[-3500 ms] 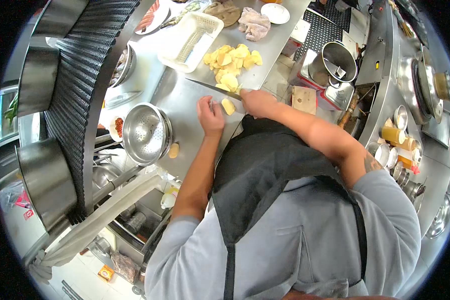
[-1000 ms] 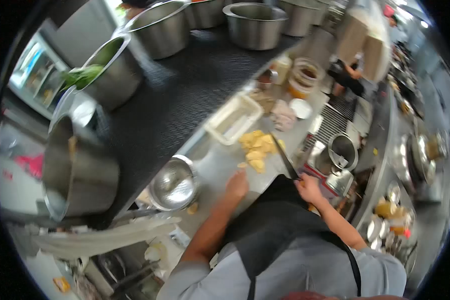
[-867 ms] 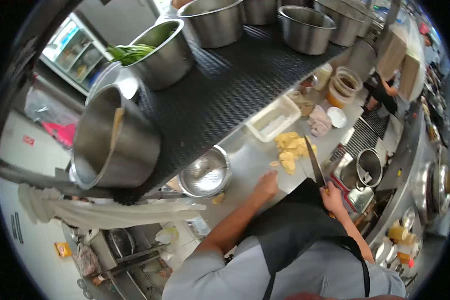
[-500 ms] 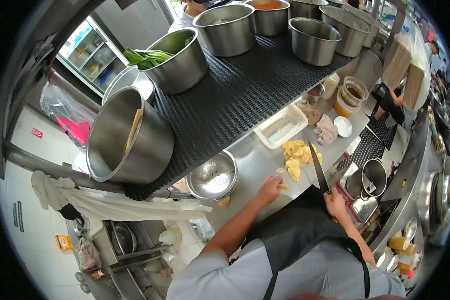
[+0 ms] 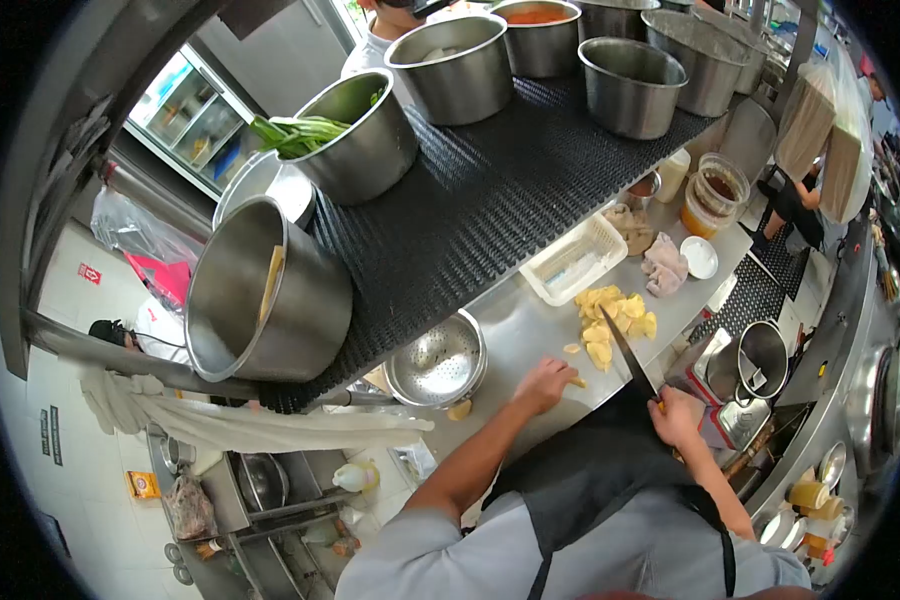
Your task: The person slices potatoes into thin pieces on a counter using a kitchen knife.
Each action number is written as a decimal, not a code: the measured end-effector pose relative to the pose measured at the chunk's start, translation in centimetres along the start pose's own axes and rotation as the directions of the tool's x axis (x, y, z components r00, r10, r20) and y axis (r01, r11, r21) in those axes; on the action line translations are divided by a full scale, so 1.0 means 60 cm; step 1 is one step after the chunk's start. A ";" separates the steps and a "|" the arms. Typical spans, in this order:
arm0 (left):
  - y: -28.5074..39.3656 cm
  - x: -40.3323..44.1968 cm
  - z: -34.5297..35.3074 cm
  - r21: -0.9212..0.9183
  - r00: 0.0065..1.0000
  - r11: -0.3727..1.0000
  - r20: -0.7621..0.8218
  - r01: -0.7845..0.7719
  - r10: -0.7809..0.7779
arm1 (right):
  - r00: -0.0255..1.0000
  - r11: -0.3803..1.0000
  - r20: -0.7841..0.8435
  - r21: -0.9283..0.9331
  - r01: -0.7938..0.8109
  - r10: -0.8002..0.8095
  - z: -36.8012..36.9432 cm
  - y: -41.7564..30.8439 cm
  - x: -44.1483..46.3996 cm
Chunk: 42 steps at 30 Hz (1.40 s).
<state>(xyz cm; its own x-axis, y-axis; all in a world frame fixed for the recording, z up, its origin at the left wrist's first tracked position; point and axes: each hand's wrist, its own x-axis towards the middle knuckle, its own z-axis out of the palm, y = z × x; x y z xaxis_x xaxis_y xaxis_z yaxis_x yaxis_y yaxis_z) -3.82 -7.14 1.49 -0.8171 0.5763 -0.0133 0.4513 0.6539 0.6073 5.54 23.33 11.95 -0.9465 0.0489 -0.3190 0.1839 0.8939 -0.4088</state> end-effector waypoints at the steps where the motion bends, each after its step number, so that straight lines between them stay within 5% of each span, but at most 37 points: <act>1: -0.007 0.006 0.002 -0.015 1.000 1.000 0.022 -0.015 0.015 | 1.000 1.000 0.002 -0.015 0.016 -0.016 0.000 0.002 -0.002; 5: -0.017 0.025 -0.006 -0.003 0.989 0.997 0.125 -0.083 0.083 | 0.999 0.996 0.042 0.095 0.002 -0.006 0.008 -0.004 0.003; 8: 0.007 0.009 -0.012 -0.083 0.980 0.990 -0.175 -0.114 0.099 | 0.997 0.995 0.073 0.098 0.003 -0.011 0.018 -0.003 0.009; 14: 0.000 0.008 0.017 0.021 0.985 0.986 -0.032 -0.168 0.169 | 0.994 0.996 0.113 0.085 0.005 -0.014 0.015 -0.008 0.006; 17: -0.020 0.029 0.028 0.040 0.955 0.959 -0.088 -0.281 0.283 | 0.991 0.998 0.123 0.050 0.043 -0.049 0.015 -0.008 0.011; 19: -0.073 0.034 0.087 0.365 0.839 0.869 -0.305 -0.335 0.451 | 0.992 0.993 0.063 -0.017 0.113 -0.112 0.026 -0.008 0.014; 20: -0.035 0.017 0.045 0.684 0.821 0.676 -0.200 -0.274 0.534 | 0.984 0.984 0.177 -0.173 0.043 -0.012 -0.069 -0.103 -0.009; 21: -0.059 0.016 0.068 0.324 0.867 0.901 -0.311 -0.288 0.389 | 0.987 0.990 0.113 -0.075 0.119 -0.110 -0.002 -0.046 0.010; 22: -0.021 0.007 0.040 0.048 0.858 0.971 -0.460 -0.234 0.230 | 0.980 0.981 0.078 -0.053 0.187 -0.182 0.026 -0.023 0.019; 25: 0.018 -0.027 0.003 -0.218 0.912 0.970 -0.365 0.110 -0.186 | 0.978 0.977 0.102 -0.097 0.191 -0.181 0.011 -0.050 0.033; 28: 0.029 -0.032 0.004 -0.322 0.885 0.929 -0.357 0.185 -0.300 | 0.971 0.980 0.181 -0.096 0.174 -0.154 -0.002 -0.082 0.038; 34: 0.047 -0.007 0.026 -0.349 0.865 0.934 -0.441 0.081 -0.240 | 0.965 0.973 0.170 -0.081 0.217 -0.201 0.016 -0.110 0.040; 42: 0.050 0.007 0.058 -0.145 0.845 0.988 -0.533 -0.044 -0.041 | 0.961 0.982 0.241 -0.094 0.164 -0.137 0.017 -0.104 0.033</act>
<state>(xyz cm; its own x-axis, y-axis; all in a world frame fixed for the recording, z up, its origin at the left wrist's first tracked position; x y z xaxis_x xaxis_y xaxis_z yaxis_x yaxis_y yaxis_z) -1.57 -3.28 0.54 -0.9001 0.1993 0.3875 0.4300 0.5497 0.7162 2.79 17.43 13.00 -0.8708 -0.1831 -0.4563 0.0004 0.9278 -0.3732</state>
